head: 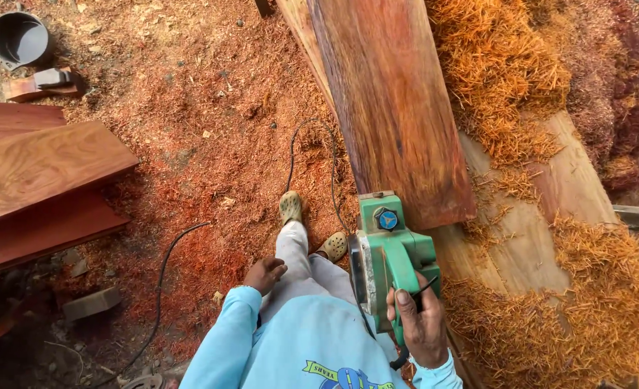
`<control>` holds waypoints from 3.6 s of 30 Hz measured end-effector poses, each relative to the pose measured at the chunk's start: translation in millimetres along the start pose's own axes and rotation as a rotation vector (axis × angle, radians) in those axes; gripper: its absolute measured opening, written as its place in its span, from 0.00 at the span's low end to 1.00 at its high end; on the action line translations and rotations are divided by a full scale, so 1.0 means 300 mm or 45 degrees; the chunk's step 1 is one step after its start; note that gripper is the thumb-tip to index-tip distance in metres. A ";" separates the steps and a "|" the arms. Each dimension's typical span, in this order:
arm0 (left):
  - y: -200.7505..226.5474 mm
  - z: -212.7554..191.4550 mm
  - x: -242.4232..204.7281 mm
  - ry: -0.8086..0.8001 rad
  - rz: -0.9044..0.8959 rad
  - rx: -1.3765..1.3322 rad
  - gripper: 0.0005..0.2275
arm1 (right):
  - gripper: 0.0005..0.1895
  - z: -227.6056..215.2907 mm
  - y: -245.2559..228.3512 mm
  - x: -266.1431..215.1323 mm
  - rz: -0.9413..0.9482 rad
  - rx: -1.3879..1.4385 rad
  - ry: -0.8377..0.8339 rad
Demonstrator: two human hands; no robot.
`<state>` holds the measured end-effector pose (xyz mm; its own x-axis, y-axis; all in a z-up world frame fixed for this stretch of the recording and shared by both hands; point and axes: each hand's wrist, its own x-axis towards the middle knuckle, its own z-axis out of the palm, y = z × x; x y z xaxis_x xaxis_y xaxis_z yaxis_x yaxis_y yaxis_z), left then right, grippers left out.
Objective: Smooth a wooden board using an electric planer on a workbench.
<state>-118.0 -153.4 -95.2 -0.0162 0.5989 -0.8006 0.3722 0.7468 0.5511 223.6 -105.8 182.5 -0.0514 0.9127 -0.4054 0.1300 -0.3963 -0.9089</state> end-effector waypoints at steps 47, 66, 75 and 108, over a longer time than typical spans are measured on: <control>0.074 -0.003 0.108 -0.131 0.099 0.344 0.20 | 0.16 -0.001 0.154 -0.007 -0.313 -0.271 0.055; -0.011 -0.116 0.120 -0.095 -0.011 -0.059 0.17 | 0.27 0.147 -0.042 0.405 -0.422 -0.308 0.100; -0.007 -0.153 0.169 -0.021 0.002 -0.079 0.18 | 0.36 0.318 -0.266 0.906 -0.584 -0.341 0.151; 0.111 -0.160 0.182 -0.105 0.060 0.245 0.18 | 0.23 0.089 0.029 0.214 -0.298 -0.367 0.231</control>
<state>-151.1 -82.0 -109.4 0.0785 0.6001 -0.7961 0.5410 0.6451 0.5396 194.8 -53.4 146.1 0.0592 0.9879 -0.1436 0.4088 -0.1552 -0.8993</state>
